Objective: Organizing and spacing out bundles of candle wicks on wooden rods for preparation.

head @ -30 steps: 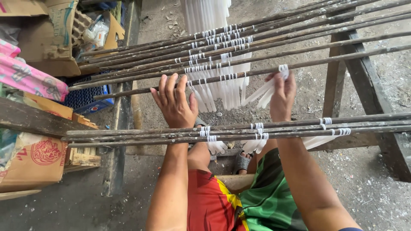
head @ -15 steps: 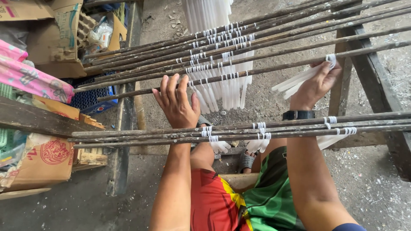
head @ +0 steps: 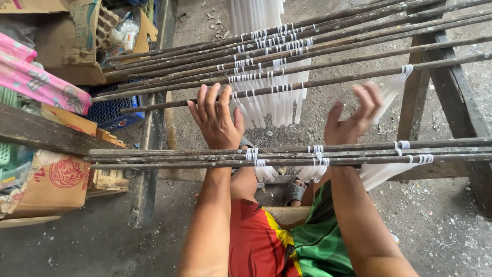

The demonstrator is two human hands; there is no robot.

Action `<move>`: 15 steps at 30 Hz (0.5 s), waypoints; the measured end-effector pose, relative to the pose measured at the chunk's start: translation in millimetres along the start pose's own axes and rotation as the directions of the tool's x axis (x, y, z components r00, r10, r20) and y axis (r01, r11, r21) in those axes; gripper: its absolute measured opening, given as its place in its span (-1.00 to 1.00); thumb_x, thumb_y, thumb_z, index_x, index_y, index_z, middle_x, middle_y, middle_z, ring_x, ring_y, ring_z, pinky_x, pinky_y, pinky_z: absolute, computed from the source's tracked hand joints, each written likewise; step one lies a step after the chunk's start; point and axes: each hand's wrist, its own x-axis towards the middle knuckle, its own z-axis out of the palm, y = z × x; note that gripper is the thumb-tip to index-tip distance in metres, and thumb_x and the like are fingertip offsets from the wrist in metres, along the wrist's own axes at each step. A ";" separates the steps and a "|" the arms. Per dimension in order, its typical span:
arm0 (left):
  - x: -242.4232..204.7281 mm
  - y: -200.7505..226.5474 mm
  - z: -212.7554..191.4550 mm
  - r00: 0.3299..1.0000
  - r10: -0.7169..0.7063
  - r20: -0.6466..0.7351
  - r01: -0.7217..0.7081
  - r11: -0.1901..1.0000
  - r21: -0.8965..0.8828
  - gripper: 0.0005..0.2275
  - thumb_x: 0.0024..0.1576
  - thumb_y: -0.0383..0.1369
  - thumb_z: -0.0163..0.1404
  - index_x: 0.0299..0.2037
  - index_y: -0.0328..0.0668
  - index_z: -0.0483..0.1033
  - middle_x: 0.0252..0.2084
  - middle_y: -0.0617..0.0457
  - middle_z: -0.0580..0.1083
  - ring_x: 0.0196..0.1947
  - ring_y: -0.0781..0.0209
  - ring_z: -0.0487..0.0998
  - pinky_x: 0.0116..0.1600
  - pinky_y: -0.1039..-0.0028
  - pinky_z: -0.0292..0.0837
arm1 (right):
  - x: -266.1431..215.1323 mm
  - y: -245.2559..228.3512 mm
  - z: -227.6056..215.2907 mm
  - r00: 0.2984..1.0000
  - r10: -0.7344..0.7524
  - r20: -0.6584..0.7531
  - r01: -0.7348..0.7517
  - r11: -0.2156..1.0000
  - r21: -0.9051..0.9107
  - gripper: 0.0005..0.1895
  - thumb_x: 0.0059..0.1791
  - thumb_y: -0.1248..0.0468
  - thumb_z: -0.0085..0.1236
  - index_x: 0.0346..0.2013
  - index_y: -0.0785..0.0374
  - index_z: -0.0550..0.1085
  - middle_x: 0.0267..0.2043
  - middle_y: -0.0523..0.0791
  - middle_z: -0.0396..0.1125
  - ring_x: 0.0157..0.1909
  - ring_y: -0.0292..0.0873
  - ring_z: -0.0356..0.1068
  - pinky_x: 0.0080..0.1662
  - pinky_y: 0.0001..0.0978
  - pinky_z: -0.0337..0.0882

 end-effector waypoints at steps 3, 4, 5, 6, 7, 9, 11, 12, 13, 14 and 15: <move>-2.5 -3.1 4.4 0.999 0.017 -0.032 -0.017 1.000 0.016 -0.56 -0.16 -0.36 0.03 -0.02 -0.06 0.29 0.03 0.00 0.27 0.16 0.00 0.13 0.23 0.06 -0.34 | -10.6 -5.9 9.0 0.947 0.071 0.313 -0.162 0.947 0.277 -0.78 -0.12 0.42 -0.14 -0.18 0.36 0.27 -0.20 0.03 0.15 -0.09 0.04 0.18 -0.08 -0.16 0.25; -2.9 -3.7 4.5 1.000 0.013 -0.022 -0.013 1.000 0.018 -0.55 -0.17 -0.37 0.04 -0.01 -0.05 0.29 0.03 0.00 0.26 0.16 0.00 0.12 0.23 0.06 -0.35 | -13.1 -9.1 11.2 0.851 0.108 0.513 -0.312 0.891 0.331 -0.81 -0.05 0.34 -0.14 -0.20 0.42 0.27 -0.23 0.10 0.21 -0.14 0.09 0.26 -0.16 -0.16 0.33; -2.9 -3.7 4.6 1.000 0.011 -0.026 -0.011 1.000 0.020 -0.55 -0.17 -0.37 0.04 -0.01 -0.05 0.29 0.03 0.00 0.26 0.16 0.00 0.12 0.23 0.06 -0.35 | -9.3 -16.9 11.8 0.852 0.103 0.514 -0.309 0.890 0.334 -0.81 -0.05 0.34 -0.14 -0.20 0.42 0.27 -0.23 0.10 0.21 -0.14 0.09 0.26 -0.16 -0.16 0.33; -2.8 -3.9 4.7 1.000 0.007 -0.021 -0.006 1.000 0.012 -0.55 -0.17 -0.37 0.04 -0.01 -0.05 0.28 0.03 0.01 0.26 0.17 0.00 0.12 0.23 0.06 -0.35 | -5.5 -24.8 12.5 0.794 0.136 0.593 -0.427 0.818 0.384 -0.75 -0.07 0.30 -0.09 -0.18 0.43 0.26 -0.19 0.10 0.23 -0.09 0.05 0.26 -0.12 -0.18 0.30; -3.2 -4.1 4.6 1.000 0.001 -0.014 -0.001 1.000 0.005 -0.55 -0.17 -0.37 0.04 -0.01 -0.04 0.28 0.04 0.01 0.25 0.17 0.00 0.11 0.23 0.05 -0.35 | -2.2 -32.8 13.1 0.725 0.154 0.672 -0.541 0.730 0.417 -0.68 -0.09 0.25 -0.05 -0.15 0.43 0.26 -0.15 0.10 0.25 -0.04 0.01 0.25 -0.08 -0.21 0.27; -2.6 -2.6 2.5 1.000 -0.006 -0.015 0.006 1.000 0.011 -0.55 -0.17 -0.36 0.04 -0.01 -0.04 0.27 0.04 0.01 0.25 0.17 0.00 0.11 0.23 0.05 -0.34 | -8.3 -23.8 17.8 0.670 0.156 0.726 -0.597 0.695 0.402 -0.67 -0.11 0.25 0.00 -0.16 0.42 0.27 -0.19 0.09 0.26 -0.08 0.00 0.27 -0.09 -0.19 0.28; -2.3 -2.0 1.4 1.000 -0.012 -0.011 0.012 1.000 0.014 -0.55 -0.16 -0.35 0.04 -0.01 -0.03 0.27 0.04 0.02 0.25 0.17 0.01 0.10 0.23 0.04 -0.34 | -15.5 -14.5 24.3 0.610 0.159 0.776 -0.651 0.658 0.378 -0.65 -0.14 0.26 0.06 -0.16 0.41 0.28 -0.23 0.09 0.26 -0.11 -0.02 0.28 -0.09 -0.17 0.28; -2.4 -2.0 1.3 1.000 -0.007 -0.011 0.008 1.000 0.018 -0.55 -0.15 -0.34 0.03 0.00 -0.03 0.27 0.04 0.02 0.25 0.18 0.01 0.10 0.23 0.04 -0.34 | -19.4 -9.5 28.3 0.606 0.163 0.779 -0.654 0.659 0.371 -0.66 -0.16 0.28 0.09 -0.22 0.45 0.30 -0.28 0.10 0.27 -0.16 -0.03 0.29 -0.12 -0.16 0.28; -2.4 -1.3 1.7 1.000 -0.001 -0.009 0.001 1.000 0.019 -0.56 -0.14 -0.34 0.03 0.00 -0.03 0.28 0.05 0.02 0.25 0.18 0.02 0.11 0.23 0.05 -0.34 | -23.3 -4.1 31.3 0.602 0.169 0.780 -0.657 0.661 0.363 -0.67 -0.18 0.30 0.13 -0.27 0.48 0.31 -0.33 0.11 0.28 -0.22 -0.04 0.30 -0.16 -0.16 0.29; -2.9 -1.8 2.4 1.000 -0.003 -0.008 0.003 1.000 0.017 -0.56 -0.14 -0.34 0.03 0.00 -0.03 0.28 0.05 0.02 0.25 0.18 0.02 0.11 0.23 0.05 -0.34 | -22.5 -7.4 32.1 0.601 0.171 0.781 -0.657 0.662 0.361 -0.67 -0.18 0.30 0.13 -0.27 0.48 0.31 -0.33 0.11 0.28 -0.22 -0.04 0.30 -0.16 -0.16 0.29; -3.2 -2.3 3.1 1.000 -0.004 -0.008 0.004 1.000 0.017 -0.56 -0.15 -0.34 0.03 0.00 -0.03 0.27 0.05 0.02 0.25 0.18 0.01 0.11 0.23 0.05 -0.34 | -21.4 -10.7 33.1 0.602 0.185 0.777 -0.663 0.658 0.357 -0.68 -0.19 0.31 0.15 -0.28 0.49 0.31 -0.36 0.09 0.29 -0.25 -0.07 0.30 -0.17 -0.21 0.29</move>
